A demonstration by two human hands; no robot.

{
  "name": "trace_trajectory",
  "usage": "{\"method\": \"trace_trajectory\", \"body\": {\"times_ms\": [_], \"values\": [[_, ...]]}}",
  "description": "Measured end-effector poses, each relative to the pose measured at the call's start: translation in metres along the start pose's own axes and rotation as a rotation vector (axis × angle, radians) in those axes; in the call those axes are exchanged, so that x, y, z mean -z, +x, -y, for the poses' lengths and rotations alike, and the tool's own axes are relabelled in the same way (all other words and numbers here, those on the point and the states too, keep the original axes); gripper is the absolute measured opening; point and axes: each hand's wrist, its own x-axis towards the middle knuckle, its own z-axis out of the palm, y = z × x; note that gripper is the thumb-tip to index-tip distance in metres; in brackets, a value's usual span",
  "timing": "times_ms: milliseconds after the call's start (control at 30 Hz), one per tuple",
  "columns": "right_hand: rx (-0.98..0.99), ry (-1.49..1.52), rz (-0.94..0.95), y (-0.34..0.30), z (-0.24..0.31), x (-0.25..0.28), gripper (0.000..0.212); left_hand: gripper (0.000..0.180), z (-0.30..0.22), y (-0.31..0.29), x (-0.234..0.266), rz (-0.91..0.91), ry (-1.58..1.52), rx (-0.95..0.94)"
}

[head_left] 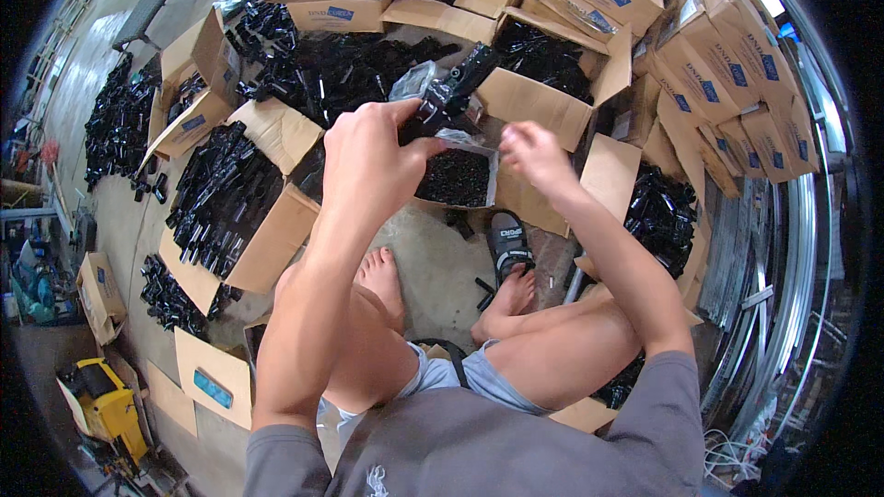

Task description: The person assembles black metal components by hand while sitting on the floor, taking parts from cardboard boxes and snapping them together.

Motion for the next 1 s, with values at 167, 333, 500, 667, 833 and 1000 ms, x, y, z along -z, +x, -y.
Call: {"method": "trace_trajectory", "body": {"times_ms": [167,333,500,667,833,1000], "values": [[0.100,-0.735,0.287,0.057,-0.086,-0.081,0.022,0.040,0.022,0.008,-0.005,-0.102,0.147,-0.030],[-0.083,-0.726,0.170,0.076,-0.104,-0.168,0.023,0.038,0.020,0.007,-0.006,-0.113,0.121,-0.040],[-0.019,-0.680,0.093,0.073,-0.128,-0.199,0.025,0.041,0.008,0.005,-0.007,-0.021,0.088,-0.051],[-0.003,-0.552,0.083,0.089,-0.136,-0.185,0.028,0.041,0.007,0.008,-0.006,-0.002,0.093,-0.055],[0.359,-0.476,0.117,0.097,-0.089,-0.122,0.024,0.039,0.013,0.006,0.002,-0.035,0.086,-0.056],[0.456,-0.199,-0.181,0.018,0.057,-0.025,0.016,0.037,0.016,0.006,0.001,-0.005,0.063,-0.054]]}}
